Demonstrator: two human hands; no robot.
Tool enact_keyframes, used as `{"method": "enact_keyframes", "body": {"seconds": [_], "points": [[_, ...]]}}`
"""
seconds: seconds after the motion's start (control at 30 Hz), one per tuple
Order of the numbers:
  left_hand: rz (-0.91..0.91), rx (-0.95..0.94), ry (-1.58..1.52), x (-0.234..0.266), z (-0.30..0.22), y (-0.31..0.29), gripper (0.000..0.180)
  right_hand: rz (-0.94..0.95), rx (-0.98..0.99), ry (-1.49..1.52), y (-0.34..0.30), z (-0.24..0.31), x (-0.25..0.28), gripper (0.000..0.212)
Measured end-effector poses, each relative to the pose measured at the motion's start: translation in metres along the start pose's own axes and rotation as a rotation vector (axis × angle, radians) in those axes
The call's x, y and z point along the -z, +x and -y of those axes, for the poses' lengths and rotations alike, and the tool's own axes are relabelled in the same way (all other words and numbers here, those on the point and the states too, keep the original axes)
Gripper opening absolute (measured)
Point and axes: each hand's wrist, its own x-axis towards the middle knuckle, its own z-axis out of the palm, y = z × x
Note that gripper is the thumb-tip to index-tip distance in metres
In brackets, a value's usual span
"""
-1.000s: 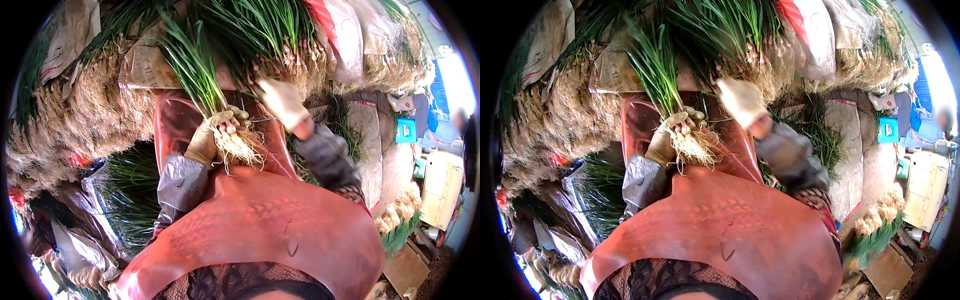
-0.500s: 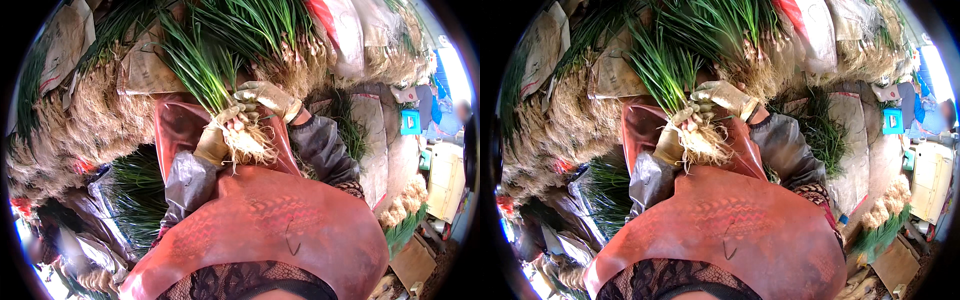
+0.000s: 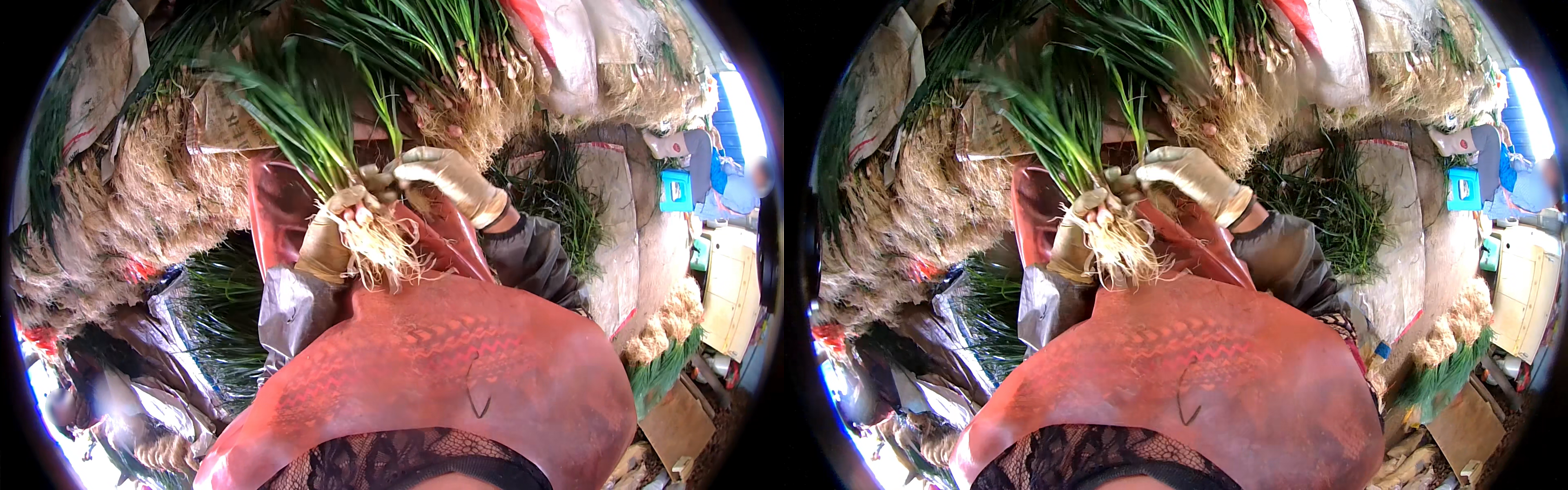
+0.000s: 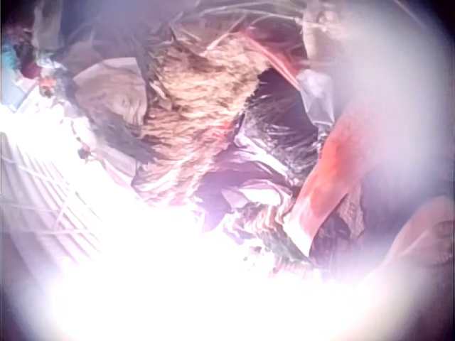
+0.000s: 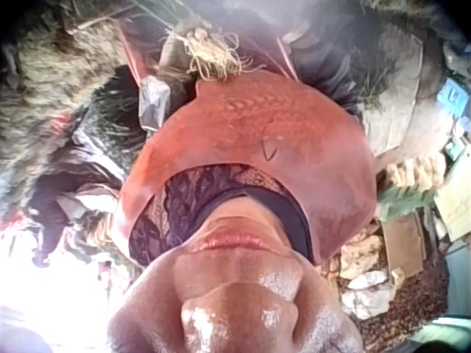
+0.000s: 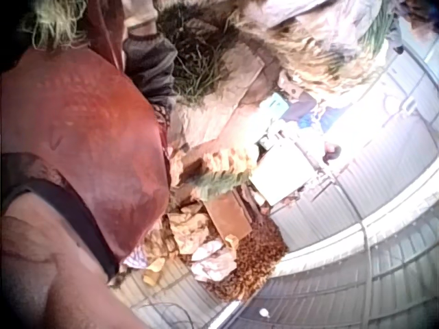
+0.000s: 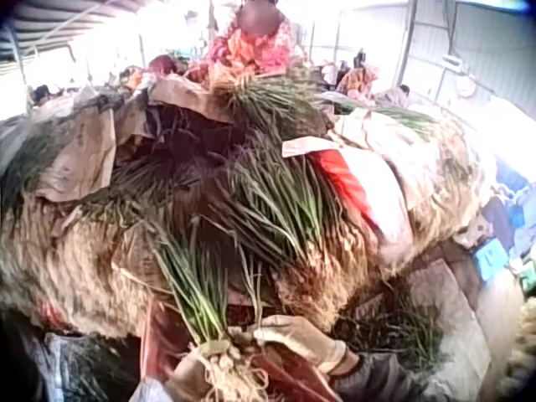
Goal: The person gathers green onions, cleans the roots by hand, and organizes them into bunches at a processing facility.
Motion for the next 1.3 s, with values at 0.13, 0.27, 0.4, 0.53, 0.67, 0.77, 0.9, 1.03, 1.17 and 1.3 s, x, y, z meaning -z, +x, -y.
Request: {"method": "enact_keyframes", "body": {"seconds": [0.13,0.27,0.4,0.53,0.67,0.77,0.9,1.03,1.17,1.3], "points": [[0.043,0.061,-0.004,0.018,0.004,0.004,0.028,-0.164,0.609,-1.042,-0.006,-0.019,-0.012,0.016],[0.115,0.150,-0.114,0.011,0.002,0.012,0.029,-0.461,0.758,-1.029,0.001,-0.001,-0.022,0.021],[0.082,0.167,-0.100,0.004,0.003,0.012,0.026,-0.266,0.609,-1.260,0.026,0.010,-0.007,0.064],[0.060,0.109,-0.007,-0.007,-0.001,0.005,0.022,-0.356,0.612,-1.423,0.031,-0.016,-0.007,0.067],[0.132,0.064,-0.038,-0.002,0.000,0.004,0.023,-0.453,0.563,-1.263,0.033,-0.020,-0.010,0.057],[0.196,-0.086,0.086,0.002,-0.013,-0.002,0.028,-0.603,0.294,-1.150,0.031,0.004,0.022,0.040],[0.253,-0.281,0.198,-0.007,-0.053,-0.025,0.033,0.436,-0.594,-1.359,-0.024,-0.016,0.051,0.032],[0.246,-0.585,0.350,-0.017,-0.111,-0.030,0.039,-0.007,-0.106,-1.656,-0.039,0.011,0.048,0.035],[0.227,-0.848,0.571,-0.034,-0.168,0.007,0.044,-0.657,0.271,-1.499,0.011,0.002,0.049,0.032],[0.161,-1.063,0.804,-0.028,-0.197,0.046,0.050,-0.553,0.036,-1.695,0.043,-0.030,0.072,0.030]]}}
